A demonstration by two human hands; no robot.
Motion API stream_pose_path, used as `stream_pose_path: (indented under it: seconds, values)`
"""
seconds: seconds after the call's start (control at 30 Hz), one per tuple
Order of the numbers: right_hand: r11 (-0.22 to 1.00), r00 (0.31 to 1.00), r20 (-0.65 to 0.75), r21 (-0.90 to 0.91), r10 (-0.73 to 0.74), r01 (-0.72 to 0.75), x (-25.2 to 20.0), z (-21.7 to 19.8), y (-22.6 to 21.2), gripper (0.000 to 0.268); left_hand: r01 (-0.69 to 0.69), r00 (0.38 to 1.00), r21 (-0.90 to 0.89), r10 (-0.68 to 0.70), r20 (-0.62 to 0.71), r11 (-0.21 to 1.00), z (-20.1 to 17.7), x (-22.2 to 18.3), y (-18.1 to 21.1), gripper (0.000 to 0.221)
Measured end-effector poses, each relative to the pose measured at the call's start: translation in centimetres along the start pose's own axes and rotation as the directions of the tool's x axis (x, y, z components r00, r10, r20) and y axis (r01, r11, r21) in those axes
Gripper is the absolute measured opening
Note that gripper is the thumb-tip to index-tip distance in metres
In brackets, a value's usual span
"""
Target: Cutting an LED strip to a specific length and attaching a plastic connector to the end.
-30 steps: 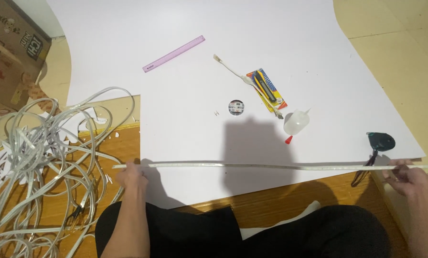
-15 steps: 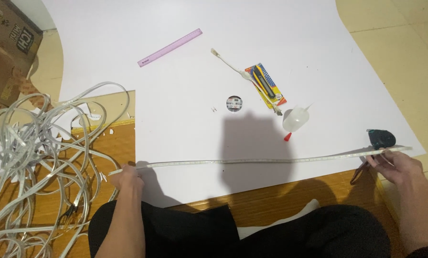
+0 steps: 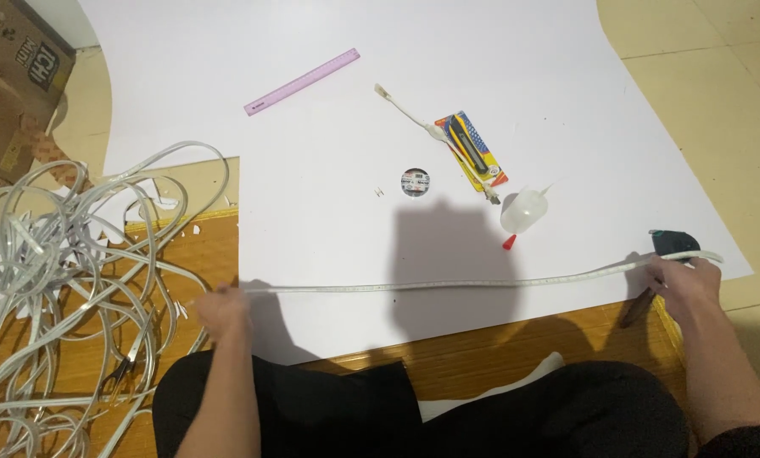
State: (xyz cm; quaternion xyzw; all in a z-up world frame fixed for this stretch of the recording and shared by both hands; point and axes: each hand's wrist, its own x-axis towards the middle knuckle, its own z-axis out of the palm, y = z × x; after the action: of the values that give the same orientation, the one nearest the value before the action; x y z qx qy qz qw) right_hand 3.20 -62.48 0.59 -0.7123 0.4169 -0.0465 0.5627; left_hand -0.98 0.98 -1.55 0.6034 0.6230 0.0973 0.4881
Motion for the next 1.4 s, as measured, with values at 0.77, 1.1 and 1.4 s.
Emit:
stream_pose_path:
  seconds: [0.77,1.1,1.4]
  values:
    - [0.41,0.46,0.61,-0.23,-0.646,0.882,-21.7,17.9,-9.9,0.054,-0.955,0.297,0.28,0.379,0.877,0.1,5.1,-8.6,2.9,0.028]
    - [0.327,0.687,0.713,-0.622,-0.137,0.711,-22.8,17.0,-12.7,0.054,-0.847,0.508,0.214,0.622,0.596,0.487,18.9,-11.1,6.1,0.021]
    - [0.429,0.662,0.74,-0.564,-0.115,0.705,-23.3,16.3,-13.9,0.052,-0.852,0.52,0.332,0.583,0.624,0.404,20.7,-12.1,5.4,0.016]
